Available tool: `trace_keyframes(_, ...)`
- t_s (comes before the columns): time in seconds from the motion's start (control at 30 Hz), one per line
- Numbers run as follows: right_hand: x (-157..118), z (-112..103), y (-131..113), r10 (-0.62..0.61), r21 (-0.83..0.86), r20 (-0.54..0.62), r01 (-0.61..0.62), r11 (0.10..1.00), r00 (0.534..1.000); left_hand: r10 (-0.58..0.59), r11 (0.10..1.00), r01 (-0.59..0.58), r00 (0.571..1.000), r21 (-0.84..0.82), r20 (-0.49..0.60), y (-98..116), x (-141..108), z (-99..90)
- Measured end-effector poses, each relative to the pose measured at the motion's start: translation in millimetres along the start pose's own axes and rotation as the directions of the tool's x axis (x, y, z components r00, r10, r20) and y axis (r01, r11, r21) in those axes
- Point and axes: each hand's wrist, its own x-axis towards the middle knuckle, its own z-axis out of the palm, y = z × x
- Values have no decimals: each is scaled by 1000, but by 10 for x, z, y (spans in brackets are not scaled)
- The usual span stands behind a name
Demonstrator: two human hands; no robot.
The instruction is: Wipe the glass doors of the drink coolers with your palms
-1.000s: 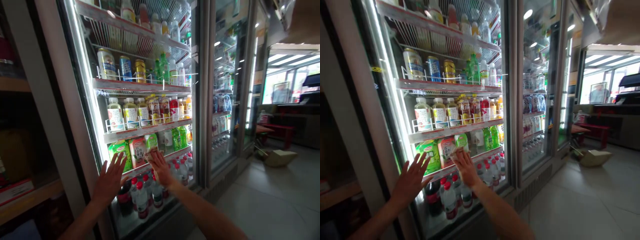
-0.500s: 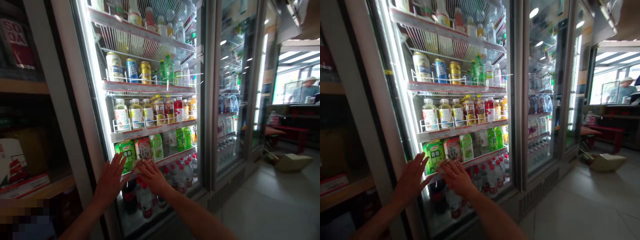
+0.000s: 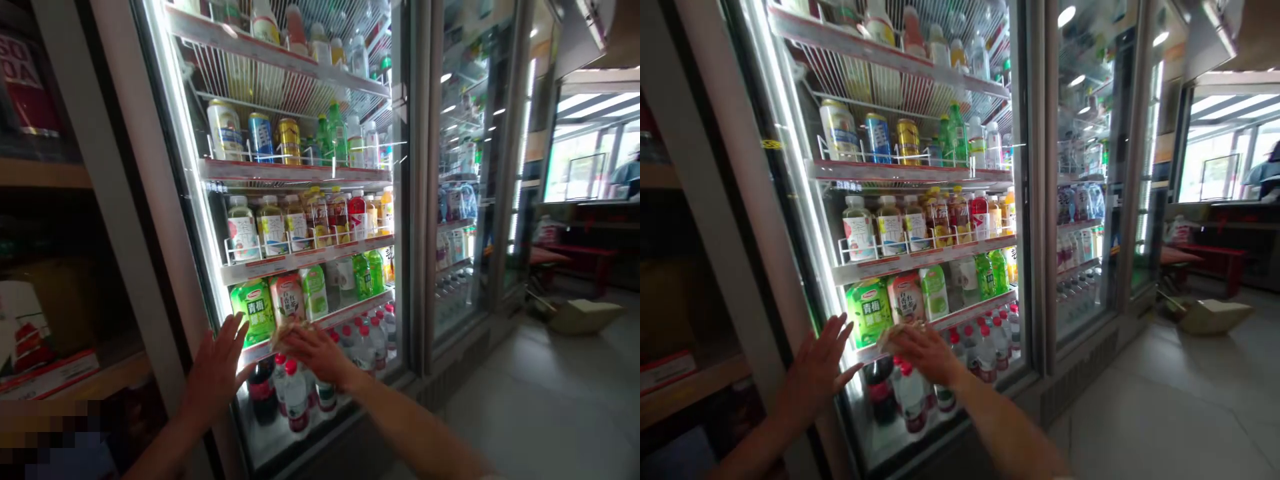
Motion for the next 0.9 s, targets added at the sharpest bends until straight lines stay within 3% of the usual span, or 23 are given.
trace_keyframes(0.07, 1, -67, 340, 156, -29, -97, -159, 987, 983, -9, 1000, 9, 1000, -16, 1, 58, 105, 45)
trace_keyframes(0.13, 89, -123, 651, 302, -41, -210, -317, 948, 930, -46, 998, 46, 999, -50, -1, 99, 242, 93)
trace_keyframes(0.2, 106, -125, 810, 400, -34, -298, -428, 903, 867, -83, 993, 83, 997, -83, 0, 128, 359, 135)
trace_keyframes(0.27, -36, -74, 829, 422, -31, -314, -453, 891, 850, -108, 990, 107, 994, -96, 2, 150, 420, 166)
trace_keyframes(0.33, -309, -19, 844, 358, -36, -274, -382, 924, 893, -115, 988, 114, 993, -99, 5, 164, 429, 183)
trace_keyframes(0.4, -604, -14, 1006, 364, -11, -269, -381, 925, 892, -120, 987, 121, 993, -103, 8, 172, 414, 191)
trace_keyframes(0.47, -817, -70, 1345, 489, 39, -341, -508, 861, 803, -124, 987, 124, 992, -103, 9, 177, 401, 198)
trace_keyframes(0.57, -896, -174, 1860, 651, 108, -453, -687, 719, 609, -127, 987, 127, 992, -98, 2, 186, 398, 214)
trace_keyframes(0.63, -827, -170, 1918, 692, 149, -494, -734, 663, 526, -132, 986, 132, 991, -102, 3, 191, 401, 227)
trace_keyframes(0.67, -780, -134, 1828, 697, 165, -498, -733, 660, 515, -136, 985, 135, 991, -107, 5, 194, 401, 232)
trace_keyframes(0.7, -737, -82, 1673, 688, 170, -487, -715, 678, 538, -138, 984, 138, 990, -111, 7, 195, 400, 235)
trace_keyframes(0.73, -703, -21, 1479, 661, 163, -462, -676, 719, 592, -139, 983, 139, 990, -116, 8, 196, 397, 235)
trace_keyframes(0.83, -684, 110, 973, 498, 108, -311, -490, 865, 810, -145, 981, 147, 989, -129, 19, 192, 386, 226)
trace_keyframes(0.9, -702, 96, 909, 452, 92, -257, -444, 891, 854, -149, 979, 151, 988, -135, 30, 187, 380, 221)
